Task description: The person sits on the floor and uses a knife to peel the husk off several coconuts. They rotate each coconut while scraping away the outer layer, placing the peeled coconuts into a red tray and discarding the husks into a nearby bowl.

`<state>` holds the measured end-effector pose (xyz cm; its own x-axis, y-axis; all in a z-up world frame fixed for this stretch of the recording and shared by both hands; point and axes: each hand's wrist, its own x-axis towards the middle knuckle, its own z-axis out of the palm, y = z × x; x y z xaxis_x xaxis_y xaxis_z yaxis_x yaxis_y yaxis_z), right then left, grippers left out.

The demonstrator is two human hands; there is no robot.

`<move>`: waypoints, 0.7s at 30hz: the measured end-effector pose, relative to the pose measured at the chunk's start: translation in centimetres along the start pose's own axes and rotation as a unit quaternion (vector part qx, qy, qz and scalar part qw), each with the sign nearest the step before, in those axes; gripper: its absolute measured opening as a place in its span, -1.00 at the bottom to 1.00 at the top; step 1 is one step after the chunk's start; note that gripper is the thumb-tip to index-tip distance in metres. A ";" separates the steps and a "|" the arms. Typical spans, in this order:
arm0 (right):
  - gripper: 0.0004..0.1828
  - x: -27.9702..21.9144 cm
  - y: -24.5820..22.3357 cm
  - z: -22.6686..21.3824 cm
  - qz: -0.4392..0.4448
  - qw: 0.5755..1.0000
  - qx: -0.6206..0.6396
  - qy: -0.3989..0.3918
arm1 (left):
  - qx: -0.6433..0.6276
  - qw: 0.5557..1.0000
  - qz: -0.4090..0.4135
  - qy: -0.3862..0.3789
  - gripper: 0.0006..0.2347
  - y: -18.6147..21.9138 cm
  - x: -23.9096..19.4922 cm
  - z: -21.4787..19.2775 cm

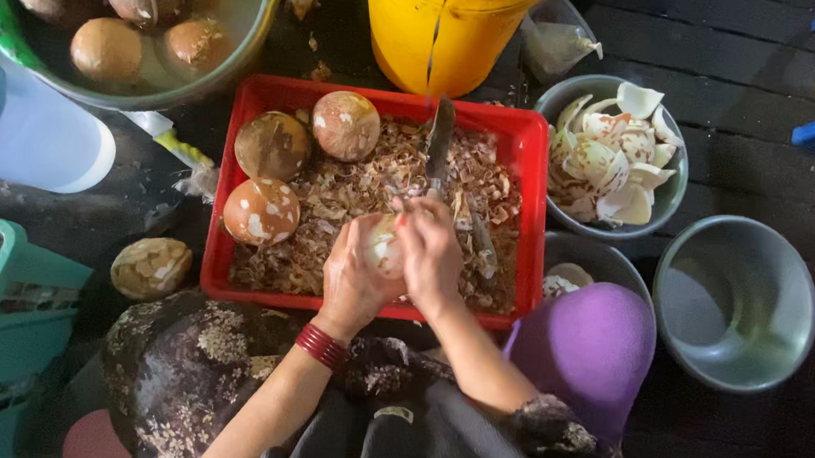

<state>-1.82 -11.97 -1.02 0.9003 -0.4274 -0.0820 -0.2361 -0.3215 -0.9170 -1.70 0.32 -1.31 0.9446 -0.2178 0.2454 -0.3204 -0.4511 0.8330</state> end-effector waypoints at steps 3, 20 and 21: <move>-0.78 1.6 -0.7 -0.8 0.086 0.974 0.188 -0.089 | 0.030 0.999 0.043 0.012 -0.35 0.6 0.6 -0.1; -0.83 1.2 4.2 -0.4 -0.083 0.995 0.034 -0.031 | 0.050 0.996 0.060 -0.040 -0.31 -0.4 -0.3 -0.4; -0.79 3.0 4.1 -0.8 0.029 0.982 0.169 -0.077 | 0.096 0.989 0.112 -0.032 -0.29 -0.3 0.1 -0.7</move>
<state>-0.40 -15.18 -4.70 0.9396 -0.2957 -0.1723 -0.1773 0.0097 -0.9841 -1.48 1.03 -1.17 0.8441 -0.3817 0.3765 -0.5342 -0.5397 0.6507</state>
